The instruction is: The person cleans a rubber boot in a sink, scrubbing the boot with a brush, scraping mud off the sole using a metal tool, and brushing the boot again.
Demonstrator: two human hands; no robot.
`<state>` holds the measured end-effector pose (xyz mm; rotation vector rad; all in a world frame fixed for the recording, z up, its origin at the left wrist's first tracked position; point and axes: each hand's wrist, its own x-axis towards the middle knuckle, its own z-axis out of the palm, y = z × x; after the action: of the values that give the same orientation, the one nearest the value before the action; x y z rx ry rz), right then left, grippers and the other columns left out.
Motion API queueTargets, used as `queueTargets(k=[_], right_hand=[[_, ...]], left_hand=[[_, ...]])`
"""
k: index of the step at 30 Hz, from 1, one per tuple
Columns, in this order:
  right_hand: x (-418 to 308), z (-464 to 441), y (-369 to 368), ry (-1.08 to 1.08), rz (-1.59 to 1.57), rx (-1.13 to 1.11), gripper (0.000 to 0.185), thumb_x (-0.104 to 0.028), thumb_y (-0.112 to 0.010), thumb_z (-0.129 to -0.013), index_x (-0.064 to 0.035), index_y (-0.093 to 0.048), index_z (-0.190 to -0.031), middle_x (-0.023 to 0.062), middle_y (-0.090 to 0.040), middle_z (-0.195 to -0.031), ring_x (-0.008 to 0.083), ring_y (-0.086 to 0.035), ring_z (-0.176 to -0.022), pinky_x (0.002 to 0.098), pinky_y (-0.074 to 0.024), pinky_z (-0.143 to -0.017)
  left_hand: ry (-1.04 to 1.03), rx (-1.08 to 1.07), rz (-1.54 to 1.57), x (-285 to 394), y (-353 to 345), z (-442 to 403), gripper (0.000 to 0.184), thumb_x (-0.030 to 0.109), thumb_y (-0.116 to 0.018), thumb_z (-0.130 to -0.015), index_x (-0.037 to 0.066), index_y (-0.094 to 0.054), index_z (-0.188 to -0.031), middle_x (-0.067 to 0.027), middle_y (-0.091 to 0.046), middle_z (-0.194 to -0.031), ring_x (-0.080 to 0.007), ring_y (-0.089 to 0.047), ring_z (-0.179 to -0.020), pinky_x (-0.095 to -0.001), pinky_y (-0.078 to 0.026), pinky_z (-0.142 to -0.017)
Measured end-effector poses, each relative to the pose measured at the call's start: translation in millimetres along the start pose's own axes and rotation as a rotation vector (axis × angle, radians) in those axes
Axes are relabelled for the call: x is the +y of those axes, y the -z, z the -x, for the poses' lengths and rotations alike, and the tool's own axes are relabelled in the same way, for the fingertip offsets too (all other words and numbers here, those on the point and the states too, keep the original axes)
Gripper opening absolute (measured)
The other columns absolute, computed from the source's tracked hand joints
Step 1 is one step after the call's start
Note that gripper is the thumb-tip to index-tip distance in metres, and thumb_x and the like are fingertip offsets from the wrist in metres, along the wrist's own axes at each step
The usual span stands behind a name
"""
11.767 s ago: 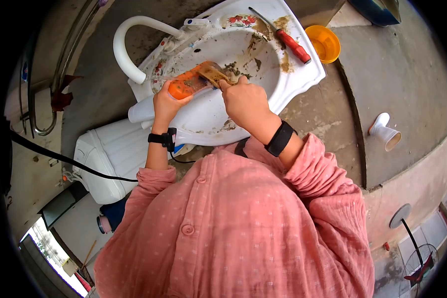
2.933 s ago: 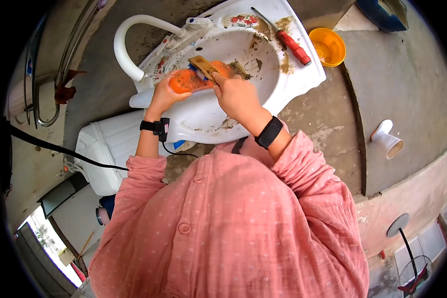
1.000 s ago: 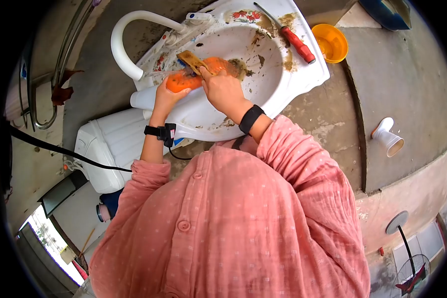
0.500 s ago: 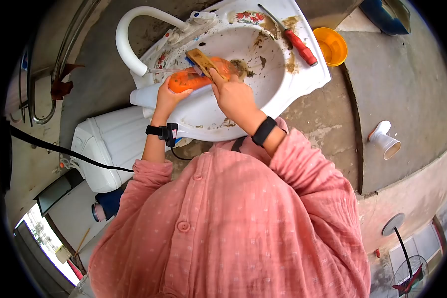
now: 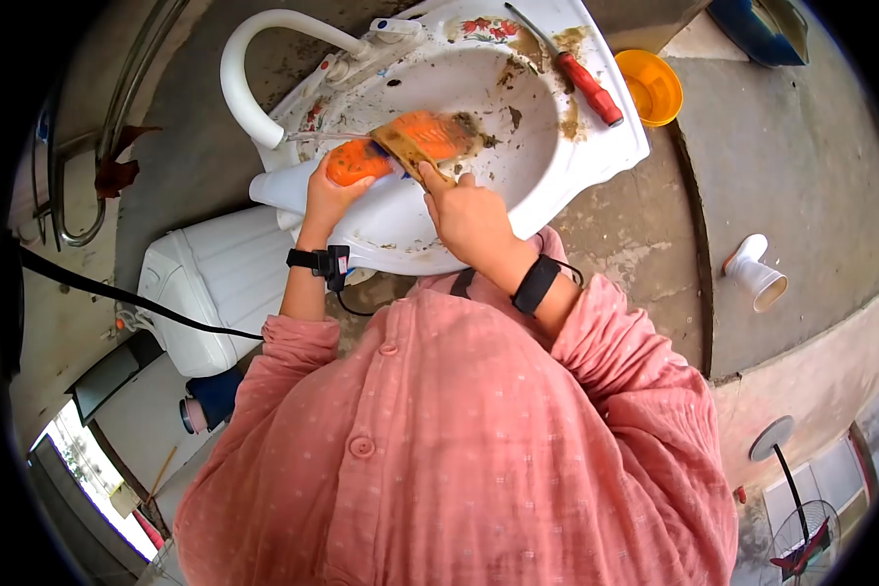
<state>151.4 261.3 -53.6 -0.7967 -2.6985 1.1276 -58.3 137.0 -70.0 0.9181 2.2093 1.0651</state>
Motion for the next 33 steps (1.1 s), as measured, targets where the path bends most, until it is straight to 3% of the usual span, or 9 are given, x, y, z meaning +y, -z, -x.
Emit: queueTargets(k=[6, 10, 15, 20, 23, 27, 30, 33], right_hand=[[36, -40, -35, -0.02, 0.008, 0.159, 0.037, -0.024, -0.047, -0.088, -0.0134, -0.049, -0.124, 0.021, -0.055, -0.067, 0.0365, -0.055, -0.053, 0.0444, -0.046, -0.052], [0, -7, -9, 0.07, -0.003, 0.035, 0.04, -0.025, -0.048, -0.088, -0.014, -0.047, -0.126, 0.0232, -0.055, -0.071, 0.0366, -0.055, -0.056, 0.0449, -0.0458, -0.053], [58, -24, -32, -0.17, -0.017, -0.001, 0.042, -0.025, -0.046, -0.088, -0.0135, -0.043, -0.128, 0.0243, -0.057, -0.07, 0.0386, -0.057, -0.061, 0.0469, -0.0463, -0.057], [30, 0, -11, -0.172, -0.049, -0.025, 0.041, -0.024, -0.044, -0.087, -0.0092, -0.044, -0.125, 0.022, -0.06, -0.072, 0.0382, -0.059, -0.067, 0.0466, -0.048, -0.06], [43, 2, -17, -0.313, -0.127, -0.17, 0.04, -0.025, -0.042, -0.089, -0.0065, -0.045, -0.124, 0.0247, -0.061, -0.076, 0.0396, -0.06, -0.073, 0.0497, -0.0462, -0.067], [43, -9, -28, -0.234, -0.348, -0.021, 0.04, -0.026, -0.041, -0.091, -0.0072, -0.045, -0.126, 0.0256, -0.058, -0.075, 0.0409, -0.057, -0.072, 0.0489, -0.0436, -0.065], [24, -20, -33, -0.25, -0.238, -0.108, 0.04, -0.026, -0.041, -0.09, -0.0064, -0.044, -0.125, 0.0227, -0.061, -0.075, 0.0394, -0.059, -0.073, 0.0493, -0.0458, -0.069], [26, -33, -59, -0.282, -0.238, -0.098, 0.042, -0.026, -0.042, -0.09, -0.0077, -0.042, -0.128, 0.0254, -0.06, -0.077, 0.0414, -0.059, -0.071, 0.0485, -0.0466, -0.067]], left_hand=[[0.063, 0.032, 0.027, 1, 0, 5, 0.055, 0.011, -0.078, -0.064, -0.004, -0.052, -0.109, -0.0109, -0.063, -0.099, -0.0165, -0.06, -0.09, -0.0284, -0.047, -0.082], [0.096, 0.032, 0.067, -1, -2, 5, 0.054, 0.009, -0.078, -0.063, -0.003, -0.052, -0.109, -0.0104, -0.062, -0.101, -0.0153, -0.059, -0.092, -0.028, -0.046, -0.084], [0.046, 0.077, 0.012, 12, -4, 25, 0.057, 0.007, -0.078, -0.063, -0.003, -0.051, -0.112, -0.0103, -0.061, -0.104, -0.0148, -0.057, -0.095, -0.0276, -0.045, -0.085], [0.104, 0.185, 0.087, 3, 8, 53, 0.058, 0.006, -0.077, -0.063, -0.002, -0.051, -0.114, -0.0094, -0.061, -0.105, -0.0147, -0.057, -0.096, -0.0281, -0.044, -0.086], [0.151, 0.223, 0.052, 3, 26, 61, 0.056, 0.004, -0.076, -0.063, -0.002, -0.051, -0.113, -0.0085, -0.06, -0.104, -0.0144, -0.056, -0.096, -0.028, -0.044, -0.086], [0.161, 0.222, 0.067, 5, 37, 68, 0.058, 0.003, -0.075, -0.063, -0.002, -0.049, -0.114, -0.0088, -0.059, -0.105, -0.0145, -0.055, -0.096, -0.0279, -0.044, -0.087], [0.135, 0.214, 0.098, 2, 31, 75, 0.06, 0.001, -0.074, -0.063, -0.002, -0.048, -0.116, -0.0089, -0.058, -0.108, -0.0149, -0.055, -0.098, -0.028, -0.044, -0.087], [0.173, 0.24, 0.182, -8, 23, 86, 0.06, -0.001, -0.073, -0.063, -0.002, -0.047, -0.118, -0.0087, -0.057, -0.109, -0.0151, -0.054, -0.099, -0.028, -0.043, -0.088]])
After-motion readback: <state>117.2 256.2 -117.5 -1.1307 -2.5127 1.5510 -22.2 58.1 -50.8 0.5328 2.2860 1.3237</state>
